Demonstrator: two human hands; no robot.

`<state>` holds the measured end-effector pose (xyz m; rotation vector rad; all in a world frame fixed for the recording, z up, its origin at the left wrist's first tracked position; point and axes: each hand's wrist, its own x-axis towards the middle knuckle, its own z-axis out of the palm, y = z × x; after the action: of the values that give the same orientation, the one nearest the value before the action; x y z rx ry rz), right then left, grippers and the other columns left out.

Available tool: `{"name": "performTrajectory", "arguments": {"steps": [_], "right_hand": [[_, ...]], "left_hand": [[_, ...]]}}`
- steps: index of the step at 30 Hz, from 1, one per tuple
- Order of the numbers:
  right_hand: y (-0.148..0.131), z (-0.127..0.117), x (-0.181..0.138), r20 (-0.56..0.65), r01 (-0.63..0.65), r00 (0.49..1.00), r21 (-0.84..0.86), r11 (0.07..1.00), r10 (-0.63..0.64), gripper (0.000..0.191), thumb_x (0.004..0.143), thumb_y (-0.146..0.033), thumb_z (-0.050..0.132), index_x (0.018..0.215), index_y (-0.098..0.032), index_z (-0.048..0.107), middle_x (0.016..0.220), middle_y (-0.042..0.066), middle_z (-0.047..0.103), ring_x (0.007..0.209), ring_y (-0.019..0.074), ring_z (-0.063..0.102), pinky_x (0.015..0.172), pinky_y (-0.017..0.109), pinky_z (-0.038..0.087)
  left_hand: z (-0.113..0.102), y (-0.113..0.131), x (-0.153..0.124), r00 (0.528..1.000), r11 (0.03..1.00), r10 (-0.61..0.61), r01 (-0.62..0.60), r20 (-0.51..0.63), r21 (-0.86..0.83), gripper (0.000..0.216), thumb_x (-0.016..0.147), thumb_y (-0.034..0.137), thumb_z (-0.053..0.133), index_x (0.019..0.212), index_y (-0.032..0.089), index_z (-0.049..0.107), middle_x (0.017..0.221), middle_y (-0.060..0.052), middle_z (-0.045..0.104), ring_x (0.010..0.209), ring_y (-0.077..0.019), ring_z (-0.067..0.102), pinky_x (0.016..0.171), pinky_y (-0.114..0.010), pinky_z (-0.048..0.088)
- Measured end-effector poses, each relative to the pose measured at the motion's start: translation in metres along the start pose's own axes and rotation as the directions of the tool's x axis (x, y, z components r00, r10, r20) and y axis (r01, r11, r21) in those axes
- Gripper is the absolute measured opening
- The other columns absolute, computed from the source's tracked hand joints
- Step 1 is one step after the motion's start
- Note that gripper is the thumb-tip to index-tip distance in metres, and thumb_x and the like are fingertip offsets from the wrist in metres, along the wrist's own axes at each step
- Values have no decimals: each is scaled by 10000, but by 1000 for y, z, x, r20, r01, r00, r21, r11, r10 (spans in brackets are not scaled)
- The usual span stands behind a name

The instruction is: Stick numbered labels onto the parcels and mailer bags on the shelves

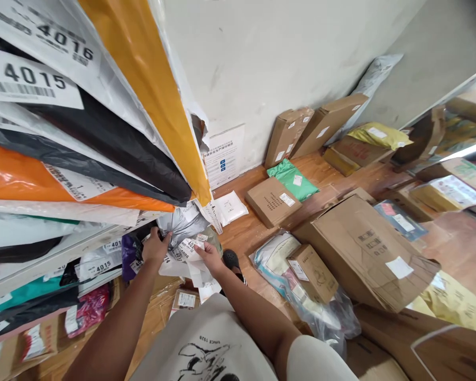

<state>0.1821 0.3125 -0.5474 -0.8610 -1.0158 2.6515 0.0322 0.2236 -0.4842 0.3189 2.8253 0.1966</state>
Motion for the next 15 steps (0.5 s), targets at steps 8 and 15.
{"name": "performTrajectory", "arguments": {"steps": [8, 15], "right_hand": [[8, -1, 4, -9, -11, 1000, 16, 1000, 11, 246, 828, -334, 646, 696, -150, 548, 602, -70, 527, 499, 73, 466, 522, 226, 405], [4, 3, 6, 4, -17, 1000, 24, 1000, 16, 299, 736, -428, 705, 712, -174, 550, 600, -66, 562, 516, 93, 491, 552, 251, 403]], "left_hand": [[0, 1, -1, 1000, 999, 13, -13, 3, 31, 357, 865, 438, 526, 1129, 205, 467, 1034, -131, 689, 949, -322, 654, 779, -387, 482], [-2, 4, -2, 1000, 999, 9, -9, 10, 43, 389, 863, 423, 538, 1156, 184, 448, 1082, -150, 676, 975, -339, 644, 783, -391, 479]]}}
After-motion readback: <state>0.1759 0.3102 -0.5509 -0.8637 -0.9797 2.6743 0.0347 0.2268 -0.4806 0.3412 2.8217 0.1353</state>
